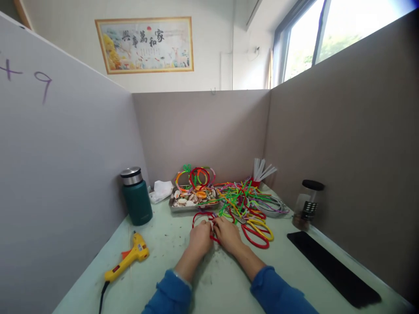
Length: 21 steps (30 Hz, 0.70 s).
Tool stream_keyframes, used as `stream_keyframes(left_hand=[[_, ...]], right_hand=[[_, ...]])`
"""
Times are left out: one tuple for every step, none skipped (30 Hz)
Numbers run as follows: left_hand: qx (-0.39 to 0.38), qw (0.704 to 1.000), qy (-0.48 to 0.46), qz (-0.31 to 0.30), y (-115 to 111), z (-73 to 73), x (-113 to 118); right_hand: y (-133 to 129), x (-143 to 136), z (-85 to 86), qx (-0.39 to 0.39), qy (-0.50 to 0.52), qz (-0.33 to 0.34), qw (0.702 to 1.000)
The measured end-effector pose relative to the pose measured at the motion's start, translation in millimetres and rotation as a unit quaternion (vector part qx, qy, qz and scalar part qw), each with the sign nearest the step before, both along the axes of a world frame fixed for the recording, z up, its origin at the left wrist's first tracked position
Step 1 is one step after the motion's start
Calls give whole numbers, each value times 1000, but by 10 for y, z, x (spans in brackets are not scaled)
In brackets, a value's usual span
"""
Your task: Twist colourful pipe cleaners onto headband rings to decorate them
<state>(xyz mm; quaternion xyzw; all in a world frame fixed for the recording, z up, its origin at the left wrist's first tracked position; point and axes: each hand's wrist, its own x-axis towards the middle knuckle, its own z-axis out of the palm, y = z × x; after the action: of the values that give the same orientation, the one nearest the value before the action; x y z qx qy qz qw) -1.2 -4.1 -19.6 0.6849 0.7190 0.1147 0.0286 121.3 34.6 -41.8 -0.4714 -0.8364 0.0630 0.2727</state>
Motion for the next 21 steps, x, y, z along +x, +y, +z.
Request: stream_keyframes(left_hand=[[-3, 1000, -6, 6, 3, -1, -5], [-7, 1000, -12, 12, 5, 0, -11], [-8, 1000, -18, 17, 6, 1, -18], [-7, 999, -24, 21, 6, 0, -26], [-4, 999, -31, 25, 6, -1, -34], [-2, 999, -36, 29, 6, -4, -41], [-1, 999, -41, 31, 4, -6, -46], [0, 999, -45, 29, 2, -7, -48], [2, 999, -47, 22, -2, -6, -45], [3, 999, -46, 13, -8, -3, -38], [6, 999, -42, 3, -15, 3, -28], [10, 999, -37, -6, -23, 10, -16], [12, 999, -31, -10, -33, 19, -2], [12, 1000, -25, -11, -44, 28, 11], [8, 1000, -20, -10, -53, 36, 22], [4, 1000, -16, -10, -62, 42, 31], [1, 1000, -15, -10, -68, 45, 36], [3, 1000, -15, -9, -69, 46, 37], [10, 1000, -20, -7, -65, 43, 34], [21, 999, -30, 0, -54, 38, 27], [34, 998, -48, 13, -36, 29, 14]], right_hand=[[-4, -1, -2, -1, -1, 1, 1000], [-7, -2, 4, -4, -2, 1, 1000], [-10, -3, 16, -7, -4, 0, 1000], [-15, -2, 28, -9, -7, -1, 1000], [-21, -2, 38, -8, -10, 0, 1000], [-27, -1, 44, -4, -11, 1, 1000], [-31, 0, 45, 1, -12, 4, 1000], [-33, 2, 42, 5, -12, 6, 1000], [-33, 4, 36, 8, -10, 6, 1000], [-29, 7, 28, 9, -5, 4, 1000], [-23, 11, 20, 8, 4, 1, 1000], [-16, 15, 12, 7, 17, -2, 1000], [-8, 19, 5, 6, 34, -4, 999], [-1, 24, -2, 8, 53, -3, 999], [4, 28, -8, 11, 71, 0, 997], [8, 32, -14, 15, 86, 6, 996], [9, 35, -19, 19, 96, 11, 995], [9, 38, -23, 22, 104, 15, 994], [9, 42, -26, 24, 111, 15, 993], [8, 45, -27, 25, 118, 10, 993], [9, 49, -28, 24, 127, 1, 992]])
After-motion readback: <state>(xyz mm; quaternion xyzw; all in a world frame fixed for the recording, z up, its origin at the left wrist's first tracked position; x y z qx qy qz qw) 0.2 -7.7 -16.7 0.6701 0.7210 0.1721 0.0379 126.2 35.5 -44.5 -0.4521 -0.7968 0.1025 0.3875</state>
